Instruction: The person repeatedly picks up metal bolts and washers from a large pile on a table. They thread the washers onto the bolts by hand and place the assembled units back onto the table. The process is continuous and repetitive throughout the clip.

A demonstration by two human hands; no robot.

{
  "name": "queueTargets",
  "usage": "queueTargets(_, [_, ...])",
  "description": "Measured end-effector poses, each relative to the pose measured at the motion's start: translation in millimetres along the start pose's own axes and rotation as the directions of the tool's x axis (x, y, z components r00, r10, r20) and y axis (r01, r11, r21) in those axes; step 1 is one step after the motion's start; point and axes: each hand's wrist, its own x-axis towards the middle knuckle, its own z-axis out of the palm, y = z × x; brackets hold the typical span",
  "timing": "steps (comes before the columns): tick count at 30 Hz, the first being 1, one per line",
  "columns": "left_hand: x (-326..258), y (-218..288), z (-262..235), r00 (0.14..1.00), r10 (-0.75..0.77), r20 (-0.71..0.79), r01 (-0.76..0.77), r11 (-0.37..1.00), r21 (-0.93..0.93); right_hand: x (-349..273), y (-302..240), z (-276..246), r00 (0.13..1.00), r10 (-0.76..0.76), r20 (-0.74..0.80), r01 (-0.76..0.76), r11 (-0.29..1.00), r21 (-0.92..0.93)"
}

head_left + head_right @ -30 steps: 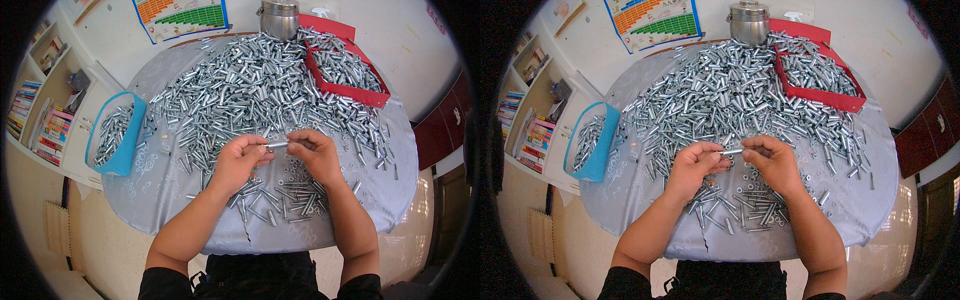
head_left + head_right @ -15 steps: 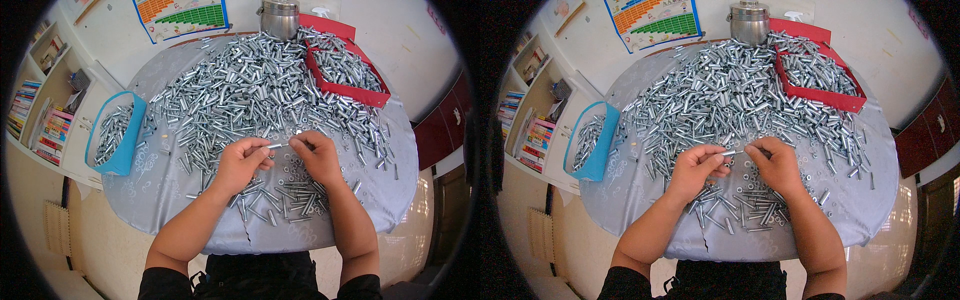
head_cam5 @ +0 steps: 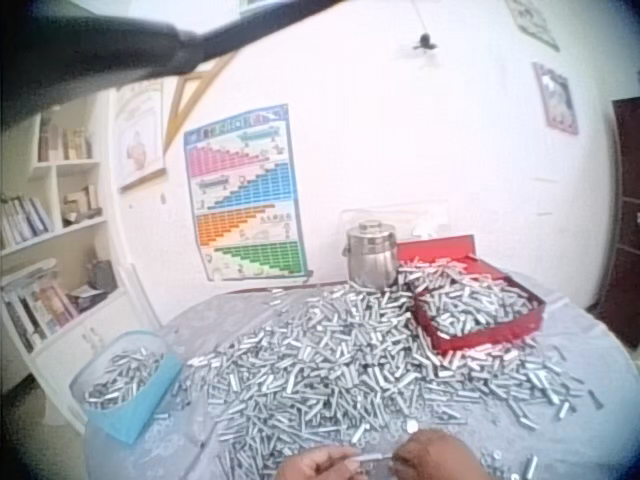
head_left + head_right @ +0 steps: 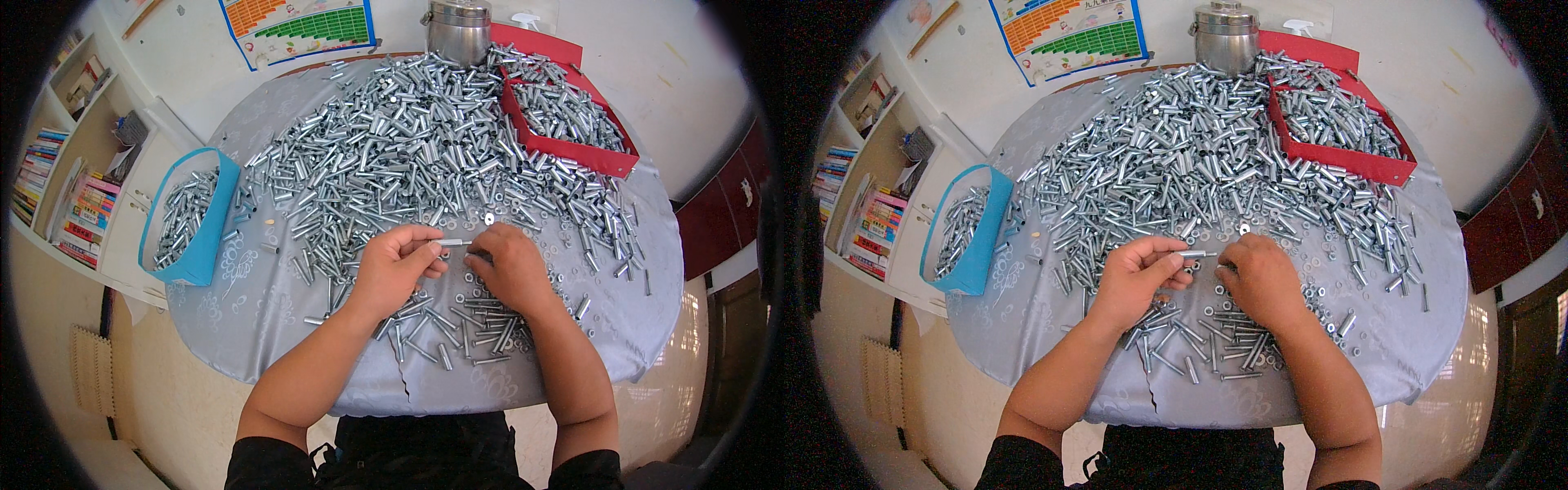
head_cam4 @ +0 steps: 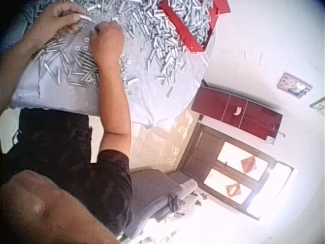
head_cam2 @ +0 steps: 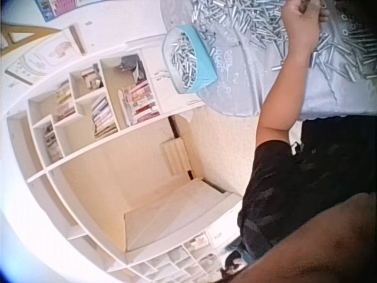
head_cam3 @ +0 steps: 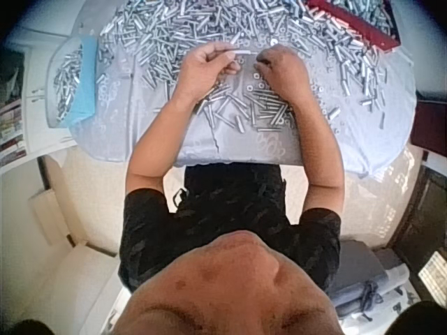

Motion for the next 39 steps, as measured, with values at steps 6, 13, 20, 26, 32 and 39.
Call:
queueTargets(6, [1, -2, -2, 1.0, 0.005, -0.017, -0.004, 1.0, 0.014, 3, -4, -5, 0.964, 0.265, 0.02, -0.247, 0.865, 0.437])
queueTargets(13, [-1, 3, 0, 0.999, -0.032, -0.026, 0.032, 0.999, 0.021, 3, 0, -1, 0.961, 0.259, 0.097, -0.239, 0.603, 0.761])
queueTargets(20, [0, 3, 0, 1.0, -0.007, 0.002, 0.007, 1.0, -0.023, 3, 1, 1, 0.965, 0.239, 0.103, -0.218, 0.526, 0.822])
queueTargets(26, [-4, 3, 1, 0.992, -0.01, 0.127, 0.013, 1.0, -0.024, 3, 1, -4, 0.962, 0.229, 0.147, -0.238, 0.448, 0.862])
queueTargets(32, [-2, 5, -1, 0.994, -0.011, 0.113, 0.023, 0.994, -0.106, 8, 4, -17, 0.928, 0.373, -0.013, -0.19, 0.502, 0.844])
queueTargets(39, [1, 3, -3, 1.0, 0.017, 0.012, -0.015, 0.988, -0.151, 5, 23, -20, 0.933, 0.281, -0.224, -0.187, 0.912, 0.364])
